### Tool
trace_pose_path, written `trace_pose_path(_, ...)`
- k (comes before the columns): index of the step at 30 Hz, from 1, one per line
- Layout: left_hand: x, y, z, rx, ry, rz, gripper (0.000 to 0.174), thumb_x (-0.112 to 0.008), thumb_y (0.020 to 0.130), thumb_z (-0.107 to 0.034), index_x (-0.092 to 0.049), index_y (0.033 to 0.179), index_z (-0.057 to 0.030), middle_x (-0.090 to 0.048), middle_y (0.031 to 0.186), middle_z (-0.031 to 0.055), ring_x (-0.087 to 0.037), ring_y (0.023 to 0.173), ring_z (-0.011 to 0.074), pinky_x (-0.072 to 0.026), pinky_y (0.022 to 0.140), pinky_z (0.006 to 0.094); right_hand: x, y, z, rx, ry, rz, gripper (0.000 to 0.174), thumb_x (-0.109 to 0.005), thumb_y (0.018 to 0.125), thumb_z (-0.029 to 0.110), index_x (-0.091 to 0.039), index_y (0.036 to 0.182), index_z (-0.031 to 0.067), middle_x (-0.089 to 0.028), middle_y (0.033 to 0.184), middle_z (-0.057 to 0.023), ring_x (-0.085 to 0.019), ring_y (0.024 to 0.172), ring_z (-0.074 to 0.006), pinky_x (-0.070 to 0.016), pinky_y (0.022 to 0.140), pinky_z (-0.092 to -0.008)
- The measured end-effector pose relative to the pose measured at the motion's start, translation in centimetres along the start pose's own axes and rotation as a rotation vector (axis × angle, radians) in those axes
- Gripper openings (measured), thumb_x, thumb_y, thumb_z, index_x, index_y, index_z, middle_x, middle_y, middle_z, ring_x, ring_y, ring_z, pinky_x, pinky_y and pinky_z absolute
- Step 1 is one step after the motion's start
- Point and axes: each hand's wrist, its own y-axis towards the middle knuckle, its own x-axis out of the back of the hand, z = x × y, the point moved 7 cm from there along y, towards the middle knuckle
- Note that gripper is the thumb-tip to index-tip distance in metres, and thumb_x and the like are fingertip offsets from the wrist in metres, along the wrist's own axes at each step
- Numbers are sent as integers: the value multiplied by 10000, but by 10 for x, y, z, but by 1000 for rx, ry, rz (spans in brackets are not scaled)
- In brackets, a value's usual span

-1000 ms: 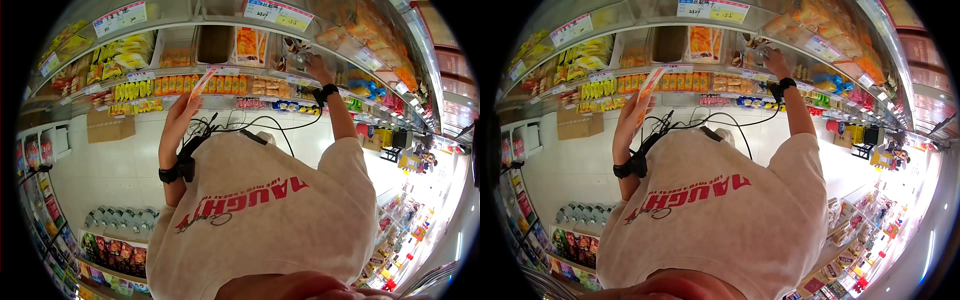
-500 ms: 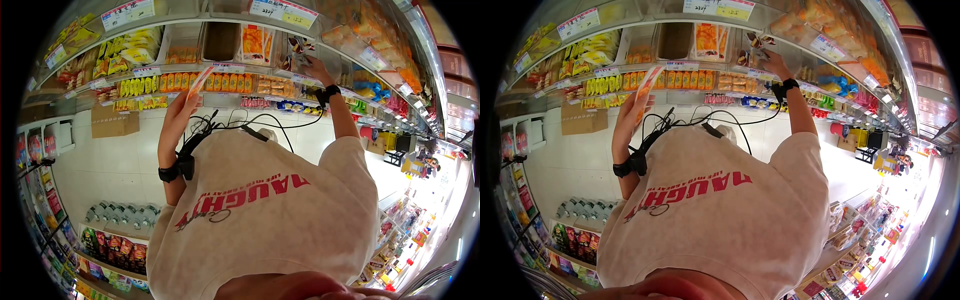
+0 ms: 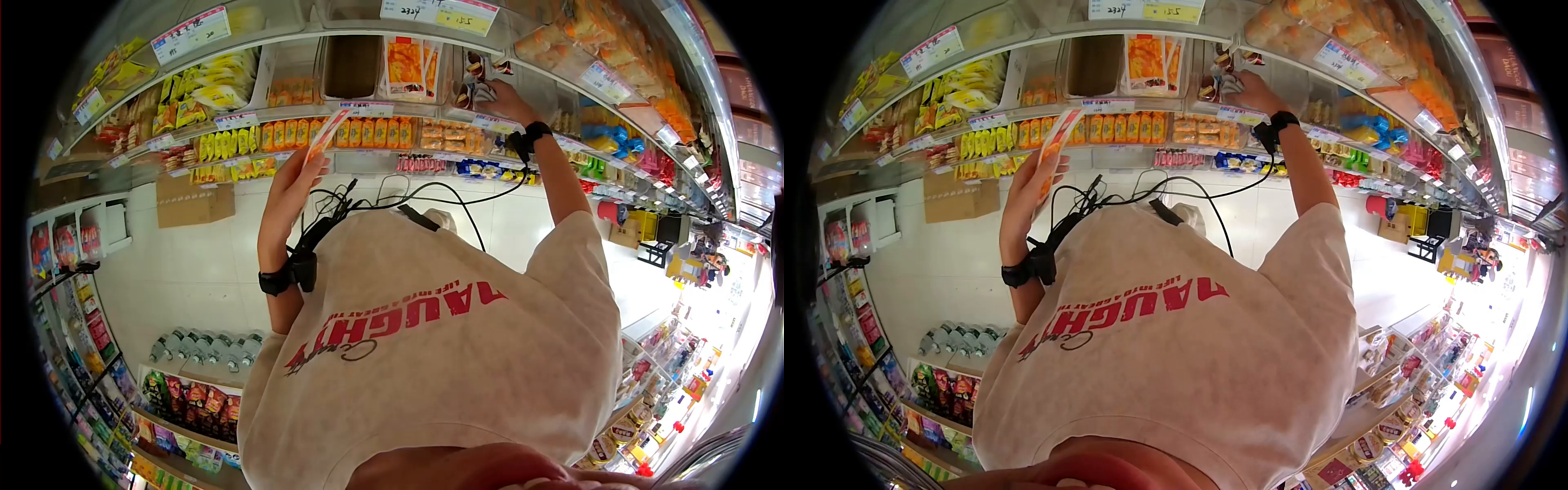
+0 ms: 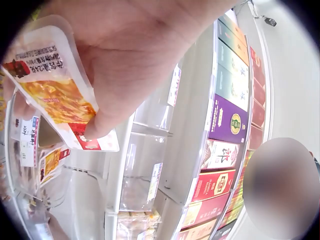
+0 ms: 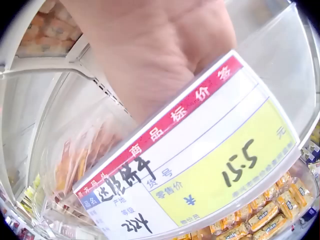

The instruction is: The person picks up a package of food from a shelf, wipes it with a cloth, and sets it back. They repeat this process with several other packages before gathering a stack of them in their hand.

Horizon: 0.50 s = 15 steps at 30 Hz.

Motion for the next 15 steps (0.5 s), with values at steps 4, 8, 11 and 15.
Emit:
trace_pose_path(4, -2, -1, 2, 12, -9, -17, 524, -573, 1001, -426, -577, 1306, 1, -664, 1135, 91, -618, 1045, 169, -450, 940, 301, -4, 9, -2, 60, 29, -39, 535, -812, 731, 240, -641, 1175, -4, -645, 1139, -228, -618, 1054, -372, -490, 905, -429)
trace_pose_path(8, -4, -2, 6, 22, -10, -26, 506, -583, 997, -426, -592, 1270, 0, -666, 1118, 82, -617, 1039, 164, -450, 934, 295, -9, 17, -5, 75, -31, -21, 513, -788, 713, 223, -647, 1162, 17, -671, 1083, -242, -627, 1026, -427, -509, 875, -472)
trace_pose_path(11, -7, -3, 7, 32, -14, -25, 512, -588, 991, -432, -592, 1261, 4, -660, 1125, 88, -612, 1052, 172, -446, 944, 302, -18, 24, -21, 0, -130, -36, 505, -768, 713, 243, -653, 1162, 41, -678, 1050, -239, -628, 1014, -435, -515, 859, -491)
trace_pose_path(15, -13, 0, 7, 32, 10, 16, 543, -587, 983, -442, -577, 1275, 15, -648, 1145, 108, -604, 1083, 192, -440, 969, 323, 12, 4, -13, -167, -215, -228, 521, -787, 699, 284, -655, 1118, 3, -692, 1028, -243, -657, 960, -422, -520, 805, -461)
